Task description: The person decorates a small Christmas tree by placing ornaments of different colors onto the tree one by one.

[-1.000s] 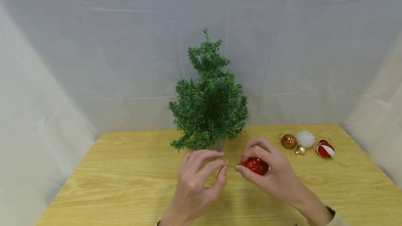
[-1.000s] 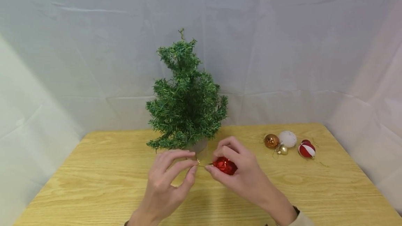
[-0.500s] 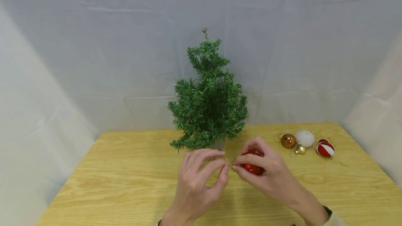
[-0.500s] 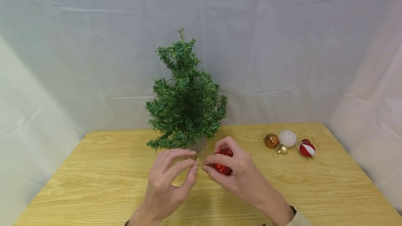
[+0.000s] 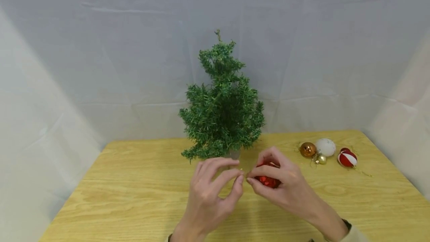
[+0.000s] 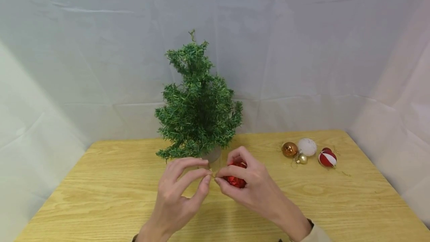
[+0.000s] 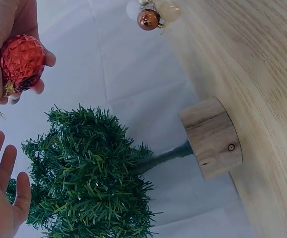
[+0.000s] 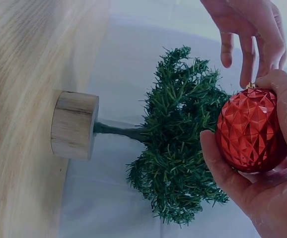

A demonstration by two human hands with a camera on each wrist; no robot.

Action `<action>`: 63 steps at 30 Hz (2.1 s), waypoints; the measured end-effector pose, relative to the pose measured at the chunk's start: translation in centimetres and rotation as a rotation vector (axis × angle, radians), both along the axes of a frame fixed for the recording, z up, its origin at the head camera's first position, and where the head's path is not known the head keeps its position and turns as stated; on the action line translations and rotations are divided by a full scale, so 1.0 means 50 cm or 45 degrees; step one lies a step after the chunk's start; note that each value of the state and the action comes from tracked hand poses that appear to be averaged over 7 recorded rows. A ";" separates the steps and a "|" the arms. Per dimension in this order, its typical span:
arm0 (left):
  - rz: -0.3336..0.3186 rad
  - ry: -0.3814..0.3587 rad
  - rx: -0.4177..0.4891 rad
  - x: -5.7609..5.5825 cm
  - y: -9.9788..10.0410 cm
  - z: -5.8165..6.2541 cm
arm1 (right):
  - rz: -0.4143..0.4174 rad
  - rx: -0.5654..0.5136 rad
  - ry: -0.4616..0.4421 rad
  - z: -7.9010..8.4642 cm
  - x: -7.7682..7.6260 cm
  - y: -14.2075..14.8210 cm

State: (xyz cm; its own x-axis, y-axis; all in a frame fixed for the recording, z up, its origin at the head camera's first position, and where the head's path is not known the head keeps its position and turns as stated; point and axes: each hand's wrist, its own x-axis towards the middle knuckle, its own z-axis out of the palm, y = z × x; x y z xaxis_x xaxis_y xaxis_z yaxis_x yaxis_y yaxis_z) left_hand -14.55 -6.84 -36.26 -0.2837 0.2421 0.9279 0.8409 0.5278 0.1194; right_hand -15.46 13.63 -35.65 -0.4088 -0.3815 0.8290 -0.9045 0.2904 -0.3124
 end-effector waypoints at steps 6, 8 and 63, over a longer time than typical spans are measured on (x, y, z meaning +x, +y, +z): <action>0.000 -0.008 0.002 -0.001 -0.002 0.000 | -0.002 -0.005 -0.013 -0.001 0.000 -0.002; -0.003 -0.009 0.004 -0.001 -0.002 0.000 | -0.007 -0.004 -0.014 -0.001 0.000 -0.002; 0.158 0.062 -0.096 -0.079 -0.044 0.228 | -0.210 0.118 0.354 0.224 -0.085 -0.032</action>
